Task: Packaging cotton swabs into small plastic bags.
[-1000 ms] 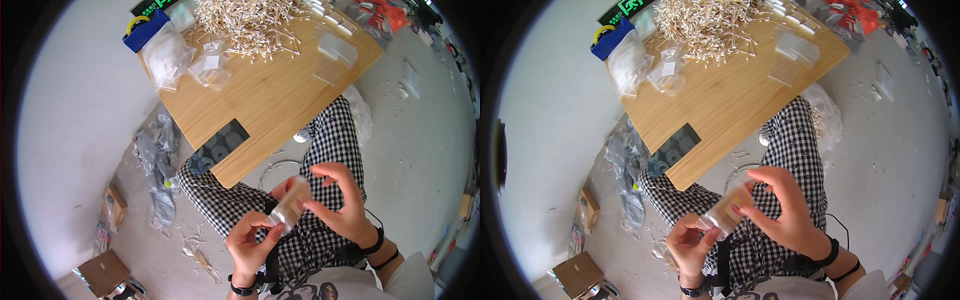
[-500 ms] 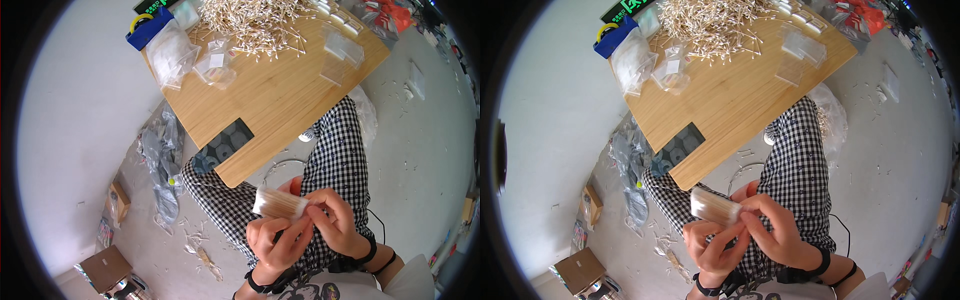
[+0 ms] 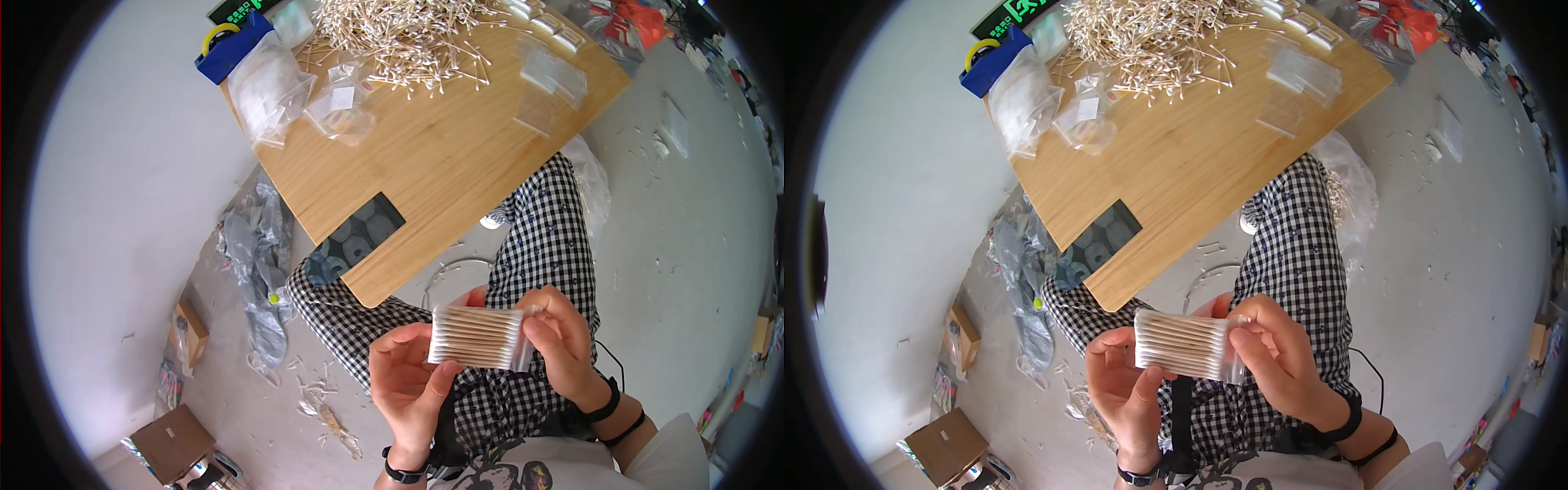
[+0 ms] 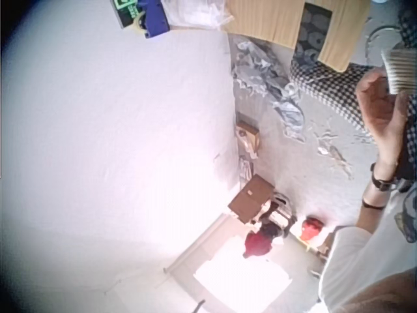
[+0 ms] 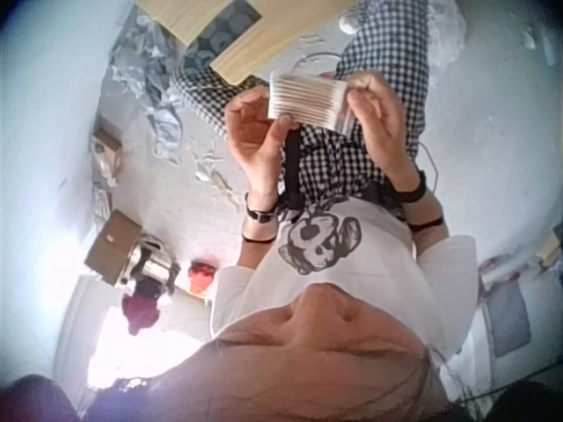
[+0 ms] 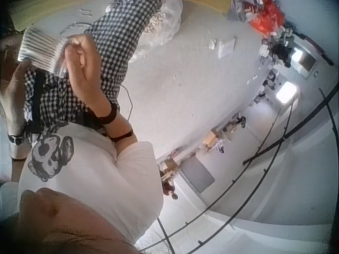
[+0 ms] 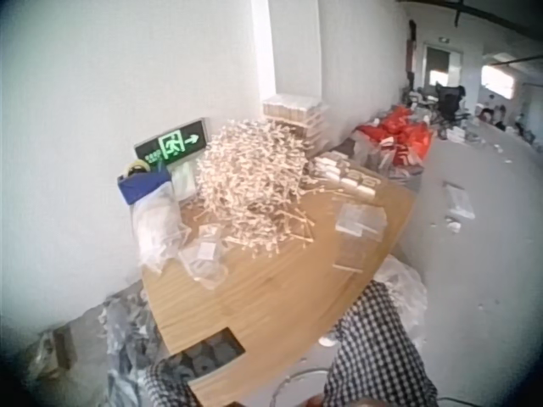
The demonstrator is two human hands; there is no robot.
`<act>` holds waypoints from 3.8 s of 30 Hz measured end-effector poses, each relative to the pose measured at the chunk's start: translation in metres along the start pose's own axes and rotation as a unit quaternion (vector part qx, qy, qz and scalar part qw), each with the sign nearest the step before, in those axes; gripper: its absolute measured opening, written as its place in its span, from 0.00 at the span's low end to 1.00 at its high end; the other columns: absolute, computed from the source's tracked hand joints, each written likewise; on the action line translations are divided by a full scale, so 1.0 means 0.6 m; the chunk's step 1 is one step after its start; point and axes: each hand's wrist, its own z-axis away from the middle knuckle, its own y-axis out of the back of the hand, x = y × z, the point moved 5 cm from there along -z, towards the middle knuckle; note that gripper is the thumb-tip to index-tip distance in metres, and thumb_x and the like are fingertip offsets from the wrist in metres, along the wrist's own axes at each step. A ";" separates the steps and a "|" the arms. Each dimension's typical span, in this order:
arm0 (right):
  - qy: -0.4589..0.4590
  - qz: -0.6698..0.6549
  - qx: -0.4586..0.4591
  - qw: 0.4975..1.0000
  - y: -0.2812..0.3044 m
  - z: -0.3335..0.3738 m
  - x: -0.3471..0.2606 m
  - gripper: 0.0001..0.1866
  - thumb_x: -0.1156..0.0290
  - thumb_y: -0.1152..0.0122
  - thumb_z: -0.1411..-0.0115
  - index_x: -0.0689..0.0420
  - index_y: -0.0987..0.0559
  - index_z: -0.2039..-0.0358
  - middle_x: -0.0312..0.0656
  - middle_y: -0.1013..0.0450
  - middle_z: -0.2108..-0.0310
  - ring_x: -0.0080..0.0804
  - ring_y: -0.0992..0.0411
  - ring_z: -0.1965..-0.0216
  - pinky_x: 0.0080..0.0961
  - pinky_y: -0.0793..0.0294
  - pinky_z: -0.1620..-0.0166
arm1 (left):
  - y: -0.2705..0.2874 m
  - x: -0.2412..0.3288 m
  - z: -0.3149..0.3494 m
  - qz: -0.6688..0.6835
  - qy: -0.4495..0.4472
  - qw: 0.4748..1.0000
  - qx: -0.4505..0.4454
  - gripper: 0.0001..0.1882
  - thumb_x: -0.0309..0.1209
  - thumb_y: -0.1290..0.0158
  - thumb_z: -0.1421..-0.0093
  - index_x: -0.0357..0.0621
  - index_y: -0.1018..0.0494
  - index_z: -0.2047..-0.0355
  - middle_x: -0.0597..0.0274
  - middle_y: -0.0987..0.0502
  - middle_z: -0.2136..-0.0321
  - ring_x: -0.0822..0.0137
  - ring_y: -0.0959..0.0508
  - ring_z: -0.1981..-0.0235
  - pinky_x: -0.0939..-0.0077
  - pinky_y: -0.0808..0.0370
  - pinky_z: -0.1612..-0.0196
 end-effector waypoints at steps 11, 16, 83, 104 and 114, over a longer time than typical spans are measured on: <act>0.085 0.113 0.082 0.987 0.008 -0.002 -0.007 0.08 0.71 0.53 0.36 0.61 0.32 0.71 0.33 0.36 0.77 0.14 0.41 0.77 0.13 0.40 0.73 | -0.008 -0.022 0.016 -0.003 0.032 0.999 -0.033 0.25 0.13 0.43 0.51 0.36 0.40 0.54 0.53 0.28 0.59 0.66 0.26 0.56 0.72 0.27 0.52; 0.075 0.127 0.100 0.984 0.016 -0.003 -0.004 0.09 0.71 0.52 0.36 0.61 0.32 0.71 0.32 0.36 0.79 0.13 0.42 0.78 0.13 0.40 0.74 | -0.014 -0.023 0.019 -0.036 0.025 0.998 -0.035 0.25 0.12 0.43 0.51 0.36 0.41 0.54 0.53 0.28 0.59 0.66 0.25 0.56 0.73 0.26 0.53; 0.230 0.341 0.154 0.898 0.017 -0.002 -0.033 0.07 0.71 0.44 0.42 0.61 0.27 0.74 0.39 0.30 0.82 0.29 0.33 0.85 0.22 0.37 0.81 | -0.015 -0.032 0.006 -0.056 0.122 0.990 0.052 0.06 0.19 0.48 0.42 0.31 0.30 0.64 0.60 0.28 0.63 0.74 0.26 0.64 0.81 0.22 0.65; 0.219 0.343 0.160 0.899 0.021 -0.012 -0.020 0.07 0.74 0.48 0.39 0.62 0.30 0.74 0.40 0.31 0.82 0.25 0.34 0.84 0.18 0.38 0.79 | -0.019 -0.031 0.015 -0.044 0.081 0.994 0.050 0.08 0.13 0.45 0.48 0.31 0.29 0.66 0.60 0.31 0.62 0.73 0.26 0.62 0.80 0.23 0.58; 0.175 0.316 0.179 0.915 0.025 -0.018 -0.008 0.07 0.74 0.49 0.38 0.63 0.30 0.73 0.38 0.33 0.81 0.21 0.37 0.83 0.17 0.38 0.78 | -0.030 -0.019 0.021 -0.055 0.033 0.995 0.073 0.10 0.12 0.44 0.51 0.34 0.28 0.68 0.60 0.31 0.61 0.73 0.27 0.63 0.81 0.25 0.60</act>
